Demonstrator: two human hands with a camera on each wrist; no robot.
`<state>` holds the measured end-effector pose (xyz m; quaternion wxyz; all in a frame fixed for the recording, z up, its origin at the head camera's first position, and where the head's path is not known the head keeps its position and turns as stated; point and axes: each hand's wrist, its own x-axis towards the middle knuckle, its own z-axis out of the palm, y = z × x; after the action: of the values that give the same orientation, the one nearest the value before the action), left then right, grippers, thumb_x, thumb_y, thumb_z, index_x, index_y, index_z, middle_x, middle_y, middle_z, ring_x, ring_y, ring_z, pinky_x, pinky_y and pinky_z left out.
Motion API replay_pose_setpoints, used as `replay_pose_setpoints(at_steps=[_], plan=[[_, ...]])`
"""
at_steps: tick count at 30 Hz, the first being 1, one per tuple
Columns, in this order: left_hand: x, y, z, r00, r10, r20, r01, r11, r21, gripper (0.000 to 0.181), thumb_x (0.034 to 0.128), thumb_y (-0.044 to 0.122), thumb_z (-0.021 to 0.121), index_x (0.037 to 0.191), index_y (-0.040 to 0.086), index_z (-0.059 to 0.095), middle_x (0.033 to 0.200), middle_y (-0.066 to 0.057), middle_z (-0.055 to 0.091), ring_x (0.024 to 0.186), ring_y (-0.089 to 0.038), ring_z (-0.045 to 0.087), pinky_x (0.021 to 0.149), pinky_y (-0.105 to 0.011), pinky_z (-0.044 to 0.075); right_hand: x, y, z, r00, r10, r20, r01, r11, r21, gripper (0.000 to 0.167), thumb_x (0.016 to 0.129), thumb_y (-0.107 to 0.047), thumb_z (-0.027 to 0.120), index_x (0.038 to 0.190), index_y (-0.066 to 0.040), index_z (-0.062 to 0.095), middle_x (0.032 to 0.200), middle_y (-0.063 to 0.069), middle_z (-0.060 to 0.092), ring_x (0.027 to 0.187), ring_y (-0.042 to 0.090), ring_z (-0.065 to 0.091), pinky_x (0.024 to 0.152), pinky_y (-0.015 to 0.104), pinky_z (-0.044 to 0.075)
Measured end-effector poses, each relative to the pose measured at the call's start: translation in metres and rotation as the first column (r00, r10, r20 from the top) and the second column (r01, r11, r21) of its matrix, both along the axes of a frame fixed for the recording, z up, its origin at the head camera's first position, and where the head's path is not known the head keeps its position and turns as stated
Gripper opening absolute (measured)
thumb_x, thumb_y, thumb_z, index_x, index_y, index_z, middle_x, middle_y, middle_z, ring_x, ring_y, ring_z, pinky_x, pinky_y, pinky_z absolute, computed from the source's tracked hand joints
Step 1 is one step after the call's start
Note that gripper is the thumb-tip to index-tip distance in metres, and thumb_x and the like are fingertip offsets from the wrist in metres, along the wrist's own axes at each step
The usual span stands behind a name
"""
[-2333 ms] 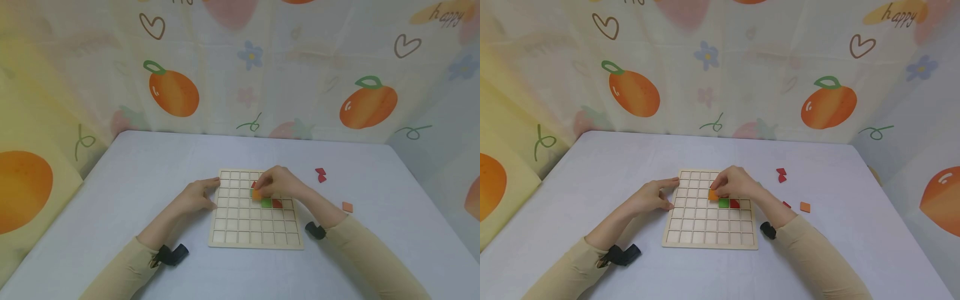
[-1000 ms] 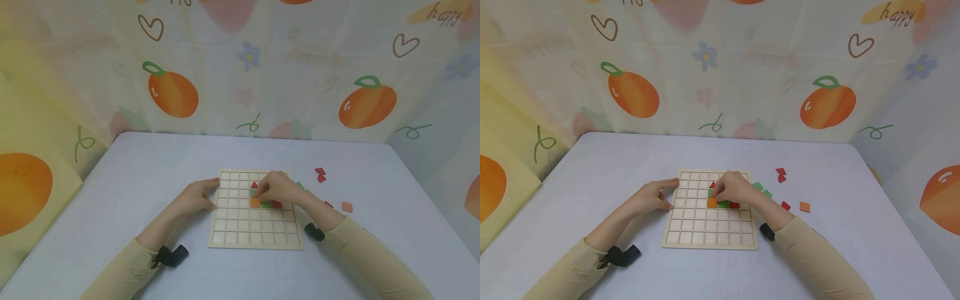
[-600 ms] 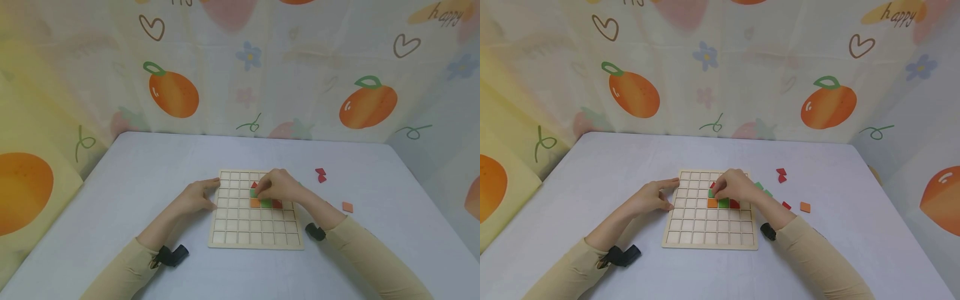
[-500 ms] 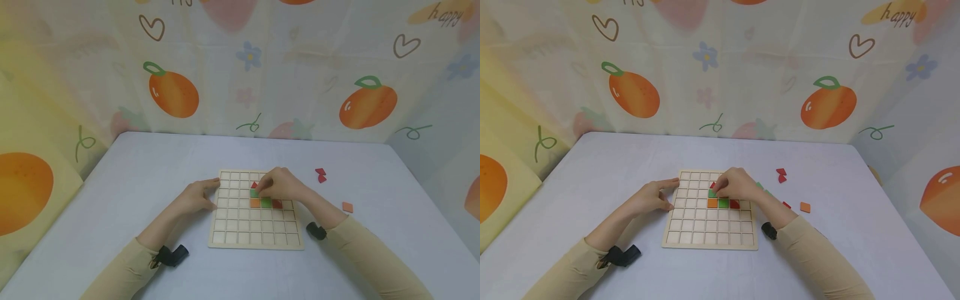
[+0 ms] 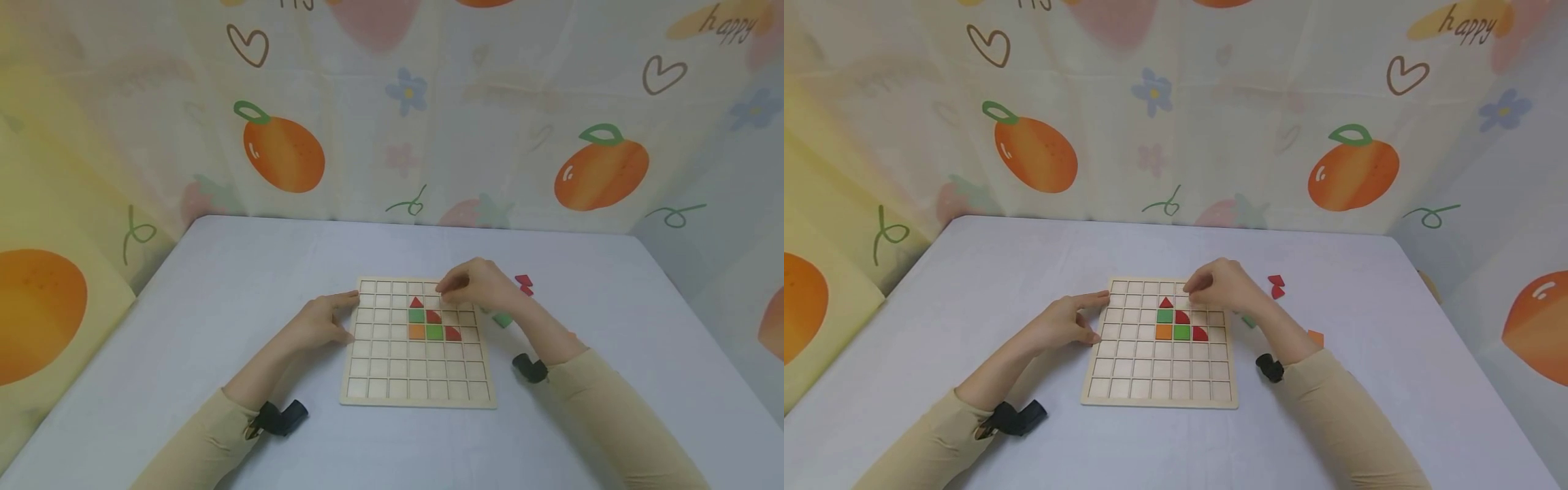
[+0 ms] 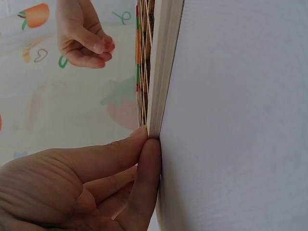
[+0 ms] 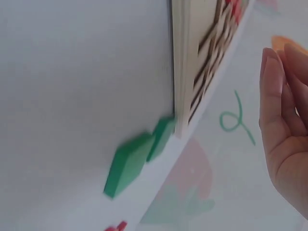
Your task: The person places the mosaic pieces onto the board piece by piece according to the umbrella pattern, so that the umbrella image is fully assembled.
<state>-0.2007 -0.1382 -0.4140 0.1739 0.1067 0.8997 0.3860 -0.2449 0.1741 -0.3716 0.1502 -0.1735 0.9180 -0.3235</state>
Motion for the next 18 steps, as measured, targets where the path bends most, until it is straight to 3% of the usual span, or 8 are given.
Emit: replay_pose_setpoints(at_steps=[9,13,18], plan=[[0.0,0.001,0.0,1.0,0.004,0.004,-0.004,1.0,0.003,0.077,0.0751,0.003,0.077,0.146,0.002,0.046,0.161,-0.007,0.037,0.057,-0.013,0.053,0.065,-0.026,0.046,-0.015,0.038,0.006,0.997,-0.07,-0.024,0.07,0.997,-0.037,0.025,0.09,-0.019,0.07,0.112,-0.009,0.074,0.107,0.006,0.076,0.097,0.018,0.069,0.086,0.035,0.055],[0.0,0.0,-0.001,1.0,0.002,0.003,-0.002,1.0,0.005,0.077,0.0751,0.003,0.077,0.146,0.002,0.046,0.161,-0.007,0.037,0.057,-0.013,0.053,0.065,-0.026,0.046,-0.017,0.054,0.009,0.991,-0.132,-0.031,0.132,0.991,-0.007,0.028,0.091,-0.025,0.069,0.115,-0.012,0.073,0.109,0.005,0.076,0.095,0.018,0.07,0.077,0.032,0.053],[0.0,0.0,-0.001,1.0,0.002,0.003,-0.002,1.0,0.001,0.077,0.0753,0.003,0.077,0.146,0.003,0.046,0.161,-0.007,0.036,0.057,-0.013,0.053,0.065,-0.026,0.046,-0.02,0.072,0.012,0.984,-0.176,-0.031,0.177,0.984,0.014,0.031,0.091,-0.028,0.069,0.118,-0.012,0.072,0.113,0.008,0.075,0.098,0.022,0.068,0.079,0.032,0.052]])
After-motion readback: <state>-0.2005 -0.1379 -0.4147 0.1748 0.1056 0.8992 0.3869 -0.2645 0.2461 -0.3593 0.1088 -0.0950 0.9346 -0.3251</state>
